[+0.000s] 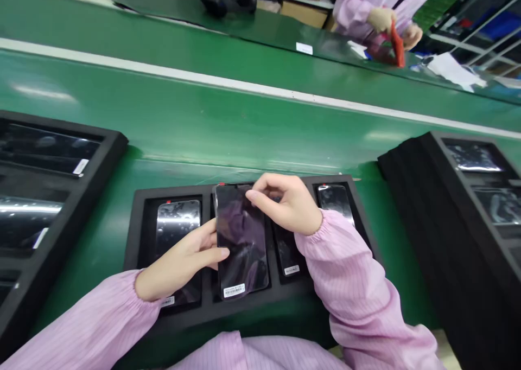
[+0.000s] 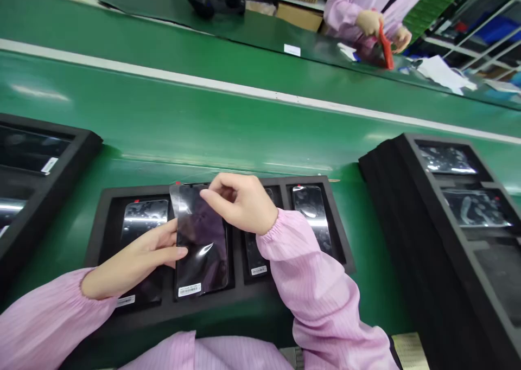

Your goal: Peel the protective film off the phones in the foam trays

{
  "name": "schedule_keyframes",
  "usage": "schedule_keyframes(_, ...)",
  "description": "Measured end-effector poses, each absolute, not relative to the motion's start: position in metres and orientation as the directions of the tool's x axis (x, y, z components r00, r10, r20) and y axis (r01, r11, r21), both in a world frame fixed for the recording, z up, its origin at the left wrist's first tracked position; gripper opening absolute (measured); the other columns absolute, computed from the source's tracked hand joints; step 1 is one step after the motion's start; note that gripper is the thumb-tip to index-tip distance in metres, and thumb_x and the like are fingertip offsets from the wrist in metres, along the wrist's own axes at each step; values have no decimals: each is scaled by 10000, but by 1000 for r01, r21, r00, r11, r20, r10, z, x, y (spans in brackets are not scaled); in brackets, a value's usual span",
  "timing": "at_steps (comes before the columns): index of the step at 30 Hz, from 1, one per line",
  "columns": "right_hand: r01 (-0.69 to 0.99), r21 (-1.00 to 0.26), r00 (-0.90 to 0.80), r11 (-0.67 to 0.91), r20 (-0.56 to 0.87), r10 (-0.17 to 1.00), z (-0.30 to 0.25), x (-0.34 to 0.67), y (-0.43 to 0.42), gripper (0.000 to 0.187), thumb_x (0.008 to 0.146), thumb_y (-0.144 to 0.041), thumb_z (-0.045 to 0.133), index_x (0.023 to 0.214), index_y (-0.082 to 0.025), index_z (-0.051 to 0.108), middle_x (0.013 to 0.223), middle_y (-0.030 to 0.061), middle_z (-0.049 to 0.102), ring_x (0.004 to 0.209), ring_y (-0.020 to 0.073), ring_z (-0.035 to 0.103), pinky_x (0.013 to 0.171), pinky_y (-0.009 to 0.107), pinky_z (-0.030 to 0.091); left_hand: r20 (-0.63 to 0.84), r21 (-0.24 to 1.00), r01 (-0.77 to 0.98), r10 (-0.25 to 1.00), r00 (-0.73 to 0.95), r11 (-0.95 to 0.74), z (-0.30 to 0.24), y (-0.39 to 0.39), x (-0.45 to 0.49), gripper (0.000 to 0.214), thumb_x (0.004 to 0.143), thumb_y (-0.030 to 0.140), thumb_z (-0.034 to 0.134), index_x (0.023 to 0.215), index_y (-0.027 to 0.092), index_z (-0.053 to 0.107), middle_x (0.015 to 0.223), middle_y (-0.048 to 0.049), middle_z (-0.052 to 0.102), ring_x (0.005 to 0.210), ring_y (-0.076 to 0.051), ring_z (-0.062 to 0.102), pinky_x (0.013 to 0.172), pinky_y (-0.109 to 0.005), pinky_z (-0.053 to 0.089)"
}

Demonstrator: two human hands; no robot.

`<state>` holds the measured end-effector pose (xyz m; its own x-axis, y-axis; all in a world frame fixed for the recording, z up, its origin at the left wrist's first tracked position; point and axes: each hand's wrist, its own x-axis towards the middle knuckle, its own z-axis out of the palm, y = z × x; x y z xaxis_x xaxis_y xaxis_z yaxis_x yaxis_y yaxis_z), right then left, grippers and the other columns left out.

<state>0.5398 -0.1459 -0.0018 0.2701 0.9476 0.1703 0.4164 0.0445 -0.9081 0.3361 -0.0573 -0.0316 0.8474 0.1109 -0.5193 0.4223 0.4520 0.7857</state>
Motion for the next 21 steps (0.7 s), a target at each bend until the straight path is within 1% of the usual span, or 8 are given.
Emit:
schedule_keyframes(2, 148, -987, 224, -69, -35, 974, -2, 532, -146, 207, 898, -310, 601, 752, -174, 550, 574, -13, 617, 443, 97, 545, 432, 213, 450, -567, 761, 477, 94, 819, 439, -31, -57, 337, 605, 907, 299, 597, 1455, 297, 341, 1163, -35, 648, 953, -156, 594, 740, -239, 473)
schedule_keyframes(4, -58, -988, 198, -146, -155, 968, -2, 526, -146, 134, 893, -284, 607, 855, -173, 542, 575, -30, 632, 423, 99, 574, 412, 193, 478, -586, 752, 497, 95, 804, 432, -32, -57, 337, 595, 903, 306, 606, 1444, 294, 359, 1137, -29, 640, 969, -158, 581, 743, -237, 464)
schedule_keyframes(5, -129, -979, 200, -160, -184, 962, -2, 523, -145, 114, 886, -246, 610, 937, -175, 536, 593, -38, 643, 448, 105, 604, 435, 193, 510, -586, 754, 496, 101, 804, 430, -33, -56, 337, 592, 900, 307, 613, 1439, 297, 369, 1108, -22, 638, 963, -156, 573, 745, -236, 458)
schedule_keyframes(9, -244, -954, 214, -174, -228, 950, -3, 521, -142, 404, 881, -105, 573, 1243, -201, 422, 606, -72, 648, 537, 112, 663, 528, 195, 573, -571, 764, 477, 111, 813, 435, -37, -55, 334, 576, 895, 299, 639, 1418, 346, 403, 935, 29, 602, 895, -132, 553, 751, -225, 428)
schedule_keyframes(12, -222, -951, 227, -215, -264, 937, -4, 523, -141, 326, 889, -96, 553, 1194, -185, 480, 598, -63, 644, 519, 107, 650, 522, 196, 566, -578, 759, 480, 116, 808, 441, -38, -54, 333, 545, 894, 308, 647, 1395, 350, 435, 845, 38, 562, 880, -132, 550, 713, -214, 410)
schedule_keyframes(15, -81, -970, 297, -228, -242, 924, -6, 526, -142, 218, 890, -134, 560, 1104, -170, 547, 530, -69, 601, 461, 111, 603, 475, 208, 522, -586, 759, 487, 127, 800, 433, -36, -55, 333, 545, 887, 309, 652, 1390, 330, 444, 818, 26, 561, 901, -149, 547, 715, -216, 415)
schedule_keyframes(19, 263, -957, 530, -127, 33, 848, -11, 531, -143, 159, 874, -213, 603, 1027, -170, 604, 456, -102, 479, 419, 95, 517, 491, 224, 445, -577, 786, 492, 158, 801, 375, -35, -56, 335, 571, 873, 308, 659, 1400, 289, 440, 773, 27, 557, 788, -137, 532, 673, -213, 422)
schedule_keyframes(21, 342, -934, 599, -103, 132, 790, -10, 537, -141, 122, 871, -216, 598, 984, -172, 612, 465, -101, 462, 425, 89, 494, 516, 234, 425, -573, 803, 507, 174, 801, 314, -37, -59, 337, 653, 882, 322, 642, 1463, 280, 347, 779, 32, 574, 722, -122, 523, 654, -211, 430)
